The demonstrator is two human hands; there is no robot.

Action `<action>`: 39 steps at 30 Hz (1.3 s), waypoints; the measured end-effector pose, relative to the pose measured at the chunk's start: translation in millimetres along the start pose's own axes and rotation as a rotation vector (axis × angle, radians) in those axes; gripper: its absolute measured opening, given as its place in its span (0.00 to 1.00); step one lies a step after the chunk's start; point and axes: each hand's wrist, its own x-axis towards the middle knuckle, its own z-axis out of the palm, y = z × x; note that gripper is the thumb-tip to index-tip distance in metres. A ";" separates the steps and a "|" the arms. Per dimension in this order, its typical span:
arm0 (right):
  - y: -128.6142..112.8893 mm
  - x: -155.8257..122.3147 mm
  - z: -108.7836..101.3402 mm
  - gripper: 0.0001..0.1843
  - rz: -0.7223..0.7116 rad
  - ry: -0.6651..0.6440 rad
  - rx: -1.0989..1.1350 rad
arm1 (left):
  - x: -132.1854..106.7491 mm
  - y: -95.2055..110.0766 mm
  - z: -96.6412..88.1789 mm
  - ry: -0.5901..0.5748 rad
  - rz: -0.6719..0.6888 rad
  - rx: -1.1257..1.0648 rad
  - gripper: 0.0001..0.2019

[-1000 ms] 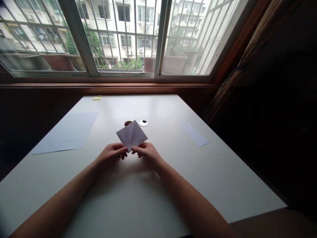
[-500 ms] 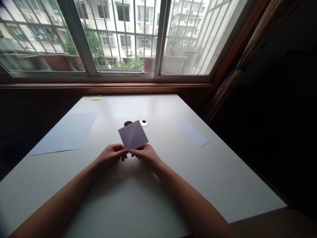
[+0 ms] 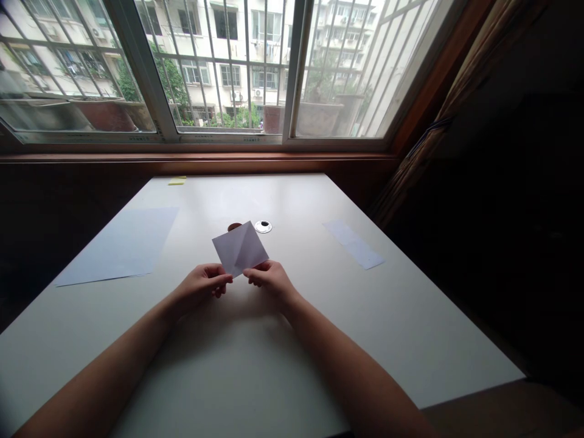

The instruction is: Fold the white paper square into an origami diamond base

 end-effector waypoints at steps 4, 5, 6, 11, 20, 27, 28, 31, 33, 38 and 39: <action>-1.9 1.3 -5.1 0.11 -0.001 0.044 0.086 | -0.1 1.0 -0.2 -0.008 0.000 -0.023 0.16; -2.6 1.5 -6.4 0.11 -0.006 0.053 0.101 | -0.2 1.3 -0.1 -0.006 0.001 -0.030 0.16; -3.4 1.6 -7.9 0.10 -0.014 0.063 0.115 | -0.3 1.5 -0.1 -0.003 0.001 -0.036 0.16; -7.5 3.3 -19.0 0.11 -0.040 0.138 0.165 | -0.9 0.8 -1.2 0.007 -0.001 -0.063 0.15; -10.7 17.4 -60.0 0.12 -0.182 0.409 0.106 | -1.9 0.1 -3.3 -0.025 -0.002 -0.100 0.14; -22.2 -0.6 -38.5 0.14 -0.640 0.294 -0.562 | -9.7 10.5 -2.2 -0.199 -0.043 0.137 0.14; -23.4 -4.0 -33.6 0.14 -0.705 0.245 -0.664 | -10.2 12.0 -2.5 -0.230 -0.019 0.187 0.14; -24.2 -9.9 -24.3 0.21 -0.810 0.018 -0.893 | -10.0 13.6 -4.1 -0.283 0.075 0.328 0.14; -22.8 -9.6 -24.1 0.26 -0.793 -0.125 -1.007 | -9.2 12.1 -5.4 -0.282 0.116 0.376 0.14; -17.7 -1.4 -36.8 0.25 -0.602 -0.225 -0.997 | -6.7 2.8 -6.5 -0.215 0.083 0.287 0.13; -16.4 0.0 -39.0 0.24 -0.567 -0.221 -0.959 | -5.9 0.8 -6.3 -0.180 0.095 0.270 0.14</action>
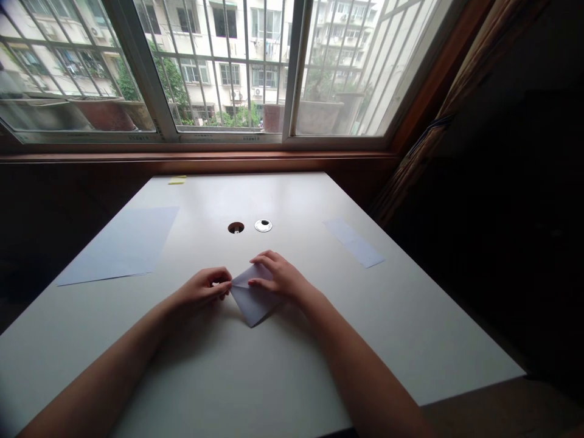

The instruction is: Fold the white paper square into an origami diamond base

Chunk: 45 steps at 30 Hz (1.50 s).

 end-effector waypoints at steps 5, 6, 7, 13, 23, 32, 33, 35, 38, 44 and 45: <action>4.5 -0.8 5.9 0.17 0.242 -0.042 0.235 | 3.4 -6.2 0.0 0.190 0.031 -0.072 0.18; 4.0 -0.7 7.6 0.16 0.270 -0.040 0.289 | 3.7 -6.4 -0.6 0.203 0.025 -0.105 0.18; 3.4 -0.5 9.1 0.15 0.284 -0.028 0.337 | 3.8 -6.3 -1.2 0.207 0.019 -0.141 0.18; 3.0 2.3 11.7 0.16 0.323 0.083 0.465 | 3.7 -5.8 -3.8 0.166 -0.071 -0.221 0.19; 0.5 0.0 12.9 0.19 0.323 -0.023 0.514 | 4.9 -6.9 -1.2 0.248 -0.023 -0.158 0.16; -4.9 0.2 11.3 0.20 0.275 -0.100 0.524 | 5.6 -4.0 -0.4 0.258 0.027 -0.105 0.15; -5.0 0.3 11.3 0.20 0.272 -0.107 0.532 | 6.0 -4.3 -0.5 0.260 0.030 -0.105 0.15; -4.8 0.3 11.5 0.19 0.268 -0.118 0.547 | 6.8 -5.2 -0.6 0.266 0.035 -0.119 0.14; -3.7 -0.1 11.5 0.18 0.260 -0.132 0.555 | 7.7 -6.9 -0.2 0.272 0.034 -0.152 0.13; -4.7 0.3 9.4 0.17 0.264 -0.153 0.556 | 6.6 -6.6 0.2 0.271 0.042 -0.152 0.13; -5.7 0.8 9.0 0.17 0.267 -0.153 0.556 | 6.1 -6.3 0.1 0.270 0.051 -0.142 0.12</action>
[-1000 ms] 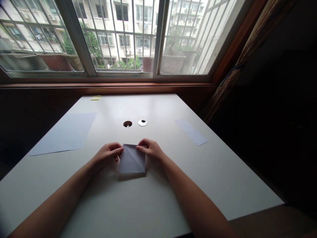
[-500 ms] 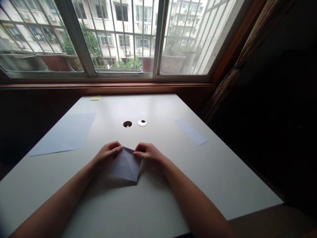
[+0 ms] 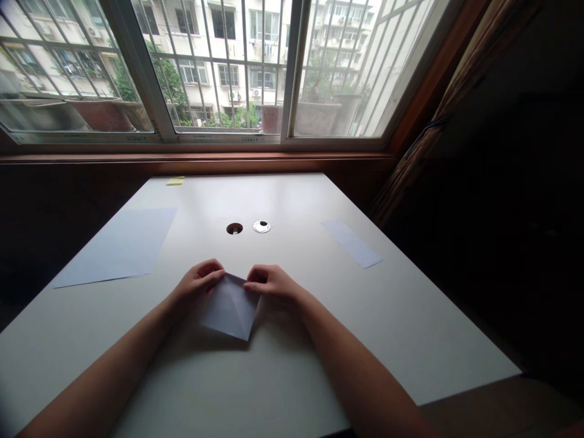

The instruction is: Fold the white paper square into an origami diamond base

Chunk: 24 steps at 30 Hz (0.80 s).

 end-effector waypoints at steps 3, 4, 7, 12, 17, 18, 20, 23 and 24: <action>-3.4 0.9 1.0 0.16 0.014 0.012 -0.002 | -0.6 0.6 -0.7 -0.021 0.031 0.020 0.13; -4.2 1.3 1.4 0.16 0.018 0.017 -0.005 | -0.6 0.6 -0.9 -0.036 0.036 0.024 0.13; -4.3 2.8 2.1 0.16 0.027 0.031 -0.011 | 0.0 0.7 -1.3 -0.085 0.029 0.027 0.14; -2.9 5.0 3.5 0.16 0.038 0.045 -0.018 | 1.7 0.9 -1.6 -0.125 0.029 0.101 0.15; -6.6 6.0 9.0 0.14 0.014 0.083 -0.050 | 2.2 -0.3 -0.3 -0.125 0.065 0.159 0.16; -7.4 6.1 10.1 0.14 0.008 0.090 -0.062 | 2.0 -0.4 0.0 -0.132 0.067 0.170 0.15; -8.3 6.5 11.7 0.13 -0.002 0.098 -0.079 | 1.5 0.0 0.5 -0.147 0.070 0.187 0.14; -7.6 6.7 12.5 0.13 -0.013 0.099 -0.082 | 0.7 1.9 1.6 -0.155 0.058 0.190 0.13; -7.0 6.8 12.5 0.13 -0.013 0.099 -0.078 | 0.5 2.6 1.9 -0.153 0.050 0.188 0.12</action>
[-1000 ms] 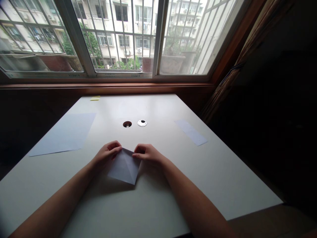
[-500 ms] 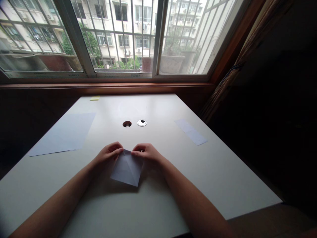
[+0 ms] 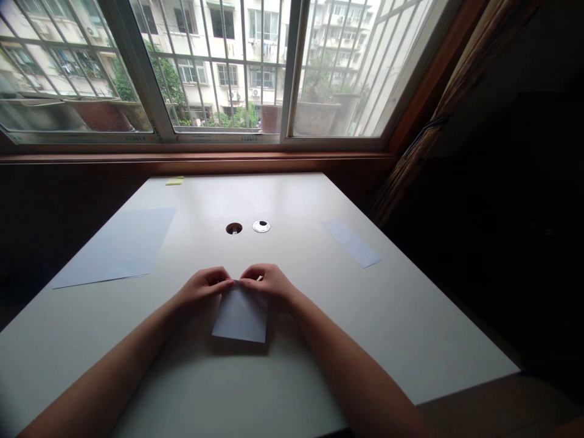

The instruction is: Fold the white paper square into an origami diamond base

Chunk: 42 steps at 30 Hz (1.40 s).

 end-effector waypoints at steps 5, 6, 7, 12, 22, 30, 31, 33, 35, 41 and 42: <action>1.4 0.7 0.3 0.13 0.013 -0.001 0.024 | -0.3 1.1 -0.9 0.001 -0.036 -0.041 0.11; 1.4 0.9 0.2 0.13 0.022 0.001 0.028 | -0.3 0.5 -1.5 0.010 -0.040 -0.058 0.12; 1.4 1.2 -0.1 0.13 0.034 0.003 0.032 | -0.2 -0.4 -2.2 0.026 -0.046 -0.076 0.12; 5.2 2.1 -3.6 0.12 0.089 0.024 0.092 | 0.2 -5.5 -2.4 0.148 -0.097 -0.264 0.14; 16.1 -2.0 -14.9 0.13 0.096 0.126 0.391 | -0.1 -12.1 -2.8 0.359 -0.084 -0.514 0.12; 16.9 1.3 -13.2 0.23 0.043 0.242 0.261 | 0.6 -9.3 -6.7 0.332 -0.047 -0.346 0.14; 15.3 1.0 -10.7 0.23 0.046 0.200 0.216 | 0.5 -7.6 -6.3 0.296 -0.050 -0.303 0.14; 11.5 -0.1 -5.2 0.20 0.065 0.102 0.138 | 0.3 -4.4 -5.8 0.233 -0.056 -0.241 0.16; 8.6 -1.0 -0.5 0.18 0.078 0.051 0.113 | 0.1 -1.8 -5.6 0.204 -0.066 -0.223 0.17; 13.1 1.6 2.0 0.18 0.086 0.175 0.196 | -1.8 0.2 -6.5 0.134 -0.120 -0.247 0.19; 14.5 2.3 1.2 0.18 0.084 0.206 0.227 | -2.0 -0.1 -6.9 0.109 -0.129 -0.235 0.19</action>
